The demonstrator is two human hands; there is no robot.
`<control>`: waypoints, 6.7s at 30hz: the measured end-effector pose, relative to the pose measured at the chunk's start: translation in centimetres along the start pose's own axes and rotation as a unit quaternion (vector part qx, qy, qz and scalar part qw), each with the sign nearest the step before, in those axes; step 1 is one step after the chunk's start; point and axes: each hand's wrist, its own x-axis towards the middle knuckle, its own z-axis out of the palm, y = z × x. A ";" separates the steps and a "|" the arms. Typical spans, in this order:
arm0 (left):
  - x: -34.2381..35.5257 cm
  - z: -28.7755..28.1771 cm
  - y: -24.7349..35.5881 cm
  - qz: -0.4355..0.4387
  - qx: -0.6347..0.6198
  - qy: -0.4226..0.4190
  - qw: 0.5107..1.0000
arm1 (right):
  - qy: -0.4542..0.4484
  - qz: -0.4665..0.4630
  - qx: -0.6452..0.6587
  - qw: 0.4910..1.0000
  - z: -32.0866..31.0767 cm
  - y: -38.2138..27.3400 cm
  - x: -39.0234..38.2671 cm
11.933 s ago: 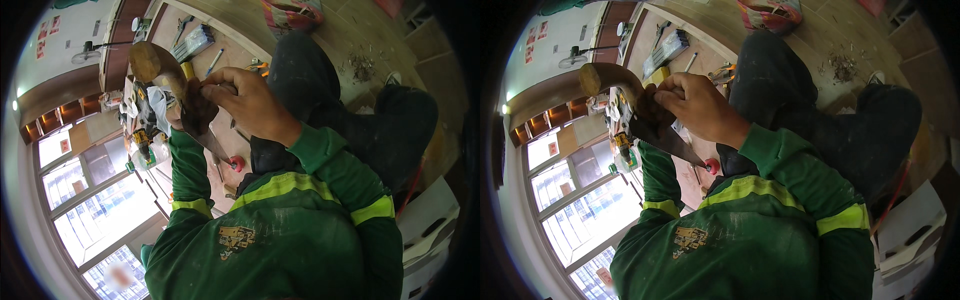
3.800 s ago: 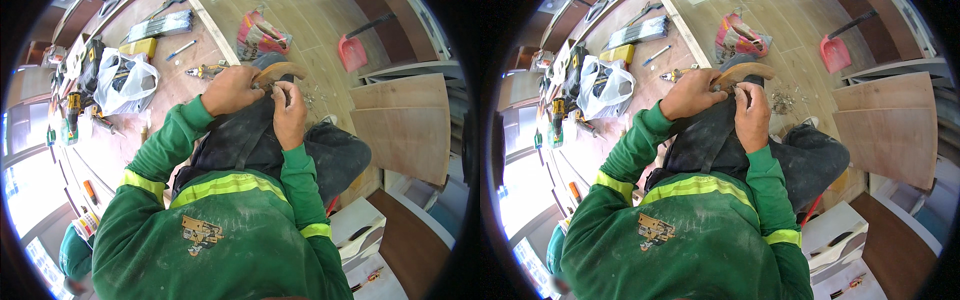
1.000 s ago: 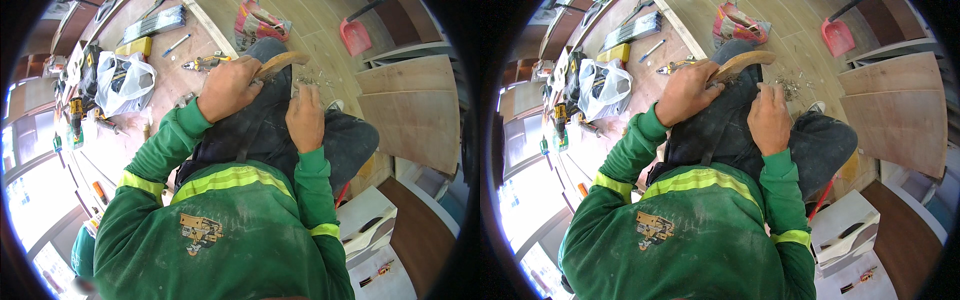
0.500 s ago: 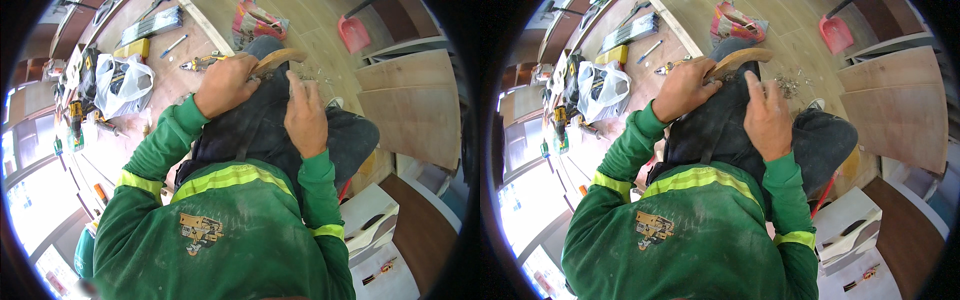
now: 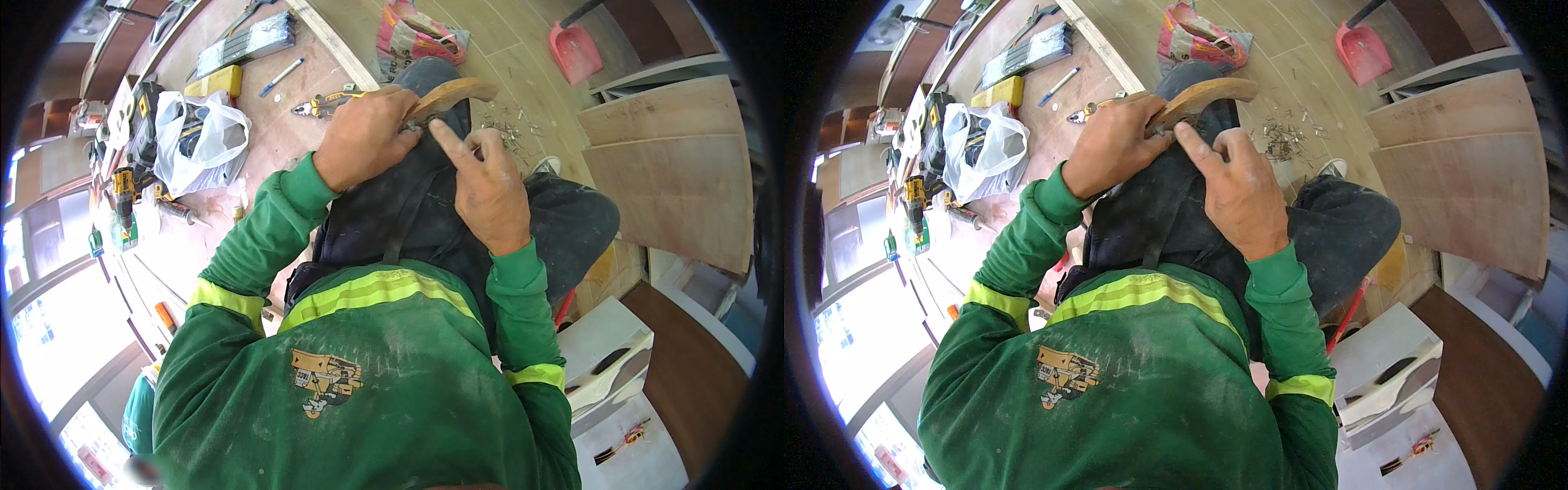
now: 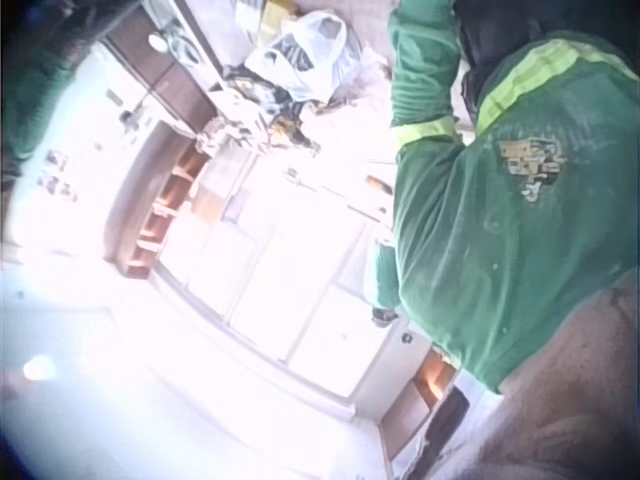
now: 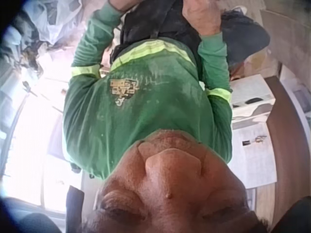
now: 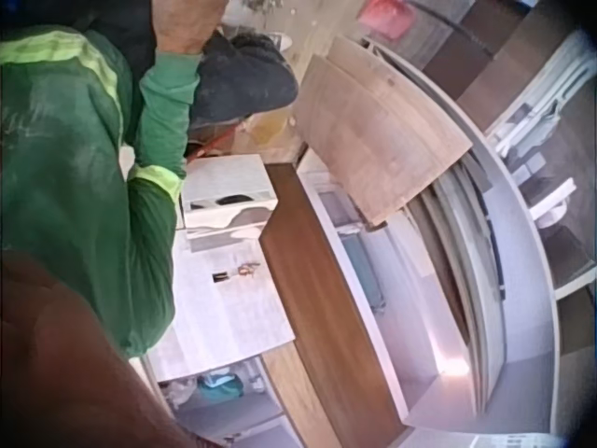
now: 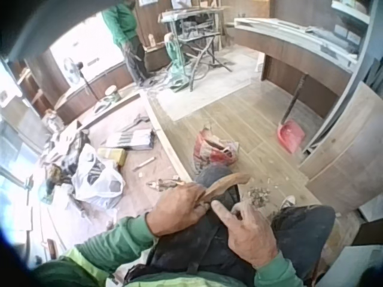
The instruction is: The person sits on the floor and uses pliers to remove a metal pin from the wooden handle of a hand saw. They then insert a new pin and tighten it with the pliers. Finally, they gather a pile of small metal pins and debris from the floor into a bag.
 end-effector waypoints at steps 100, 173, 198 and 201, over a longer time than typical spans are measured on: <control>0.5 -0.6 -0.3 -0.023 -0.006 -0.037 0.999 | 0.026 0.090 0.067 0.993 2.2 0.3 0.1; -14.1 -15.4 -9.4 -0.256 -0.108 0.167 0.946 | -0.276 -0.159 -0.258 0.912 28.2 -1.6 16.5; -5.0 -11.8 -3.6 -0.105 -0.100 0.084 0.986 | -0.246 0.110 0.174 0.947 2.2 -4.4 7.4; -3.5 -10.5 -2.7 -0.073 -0.087 0.072 0.991 | -0.232 0.122 0.180 0.948 0.8 -3.9 6.6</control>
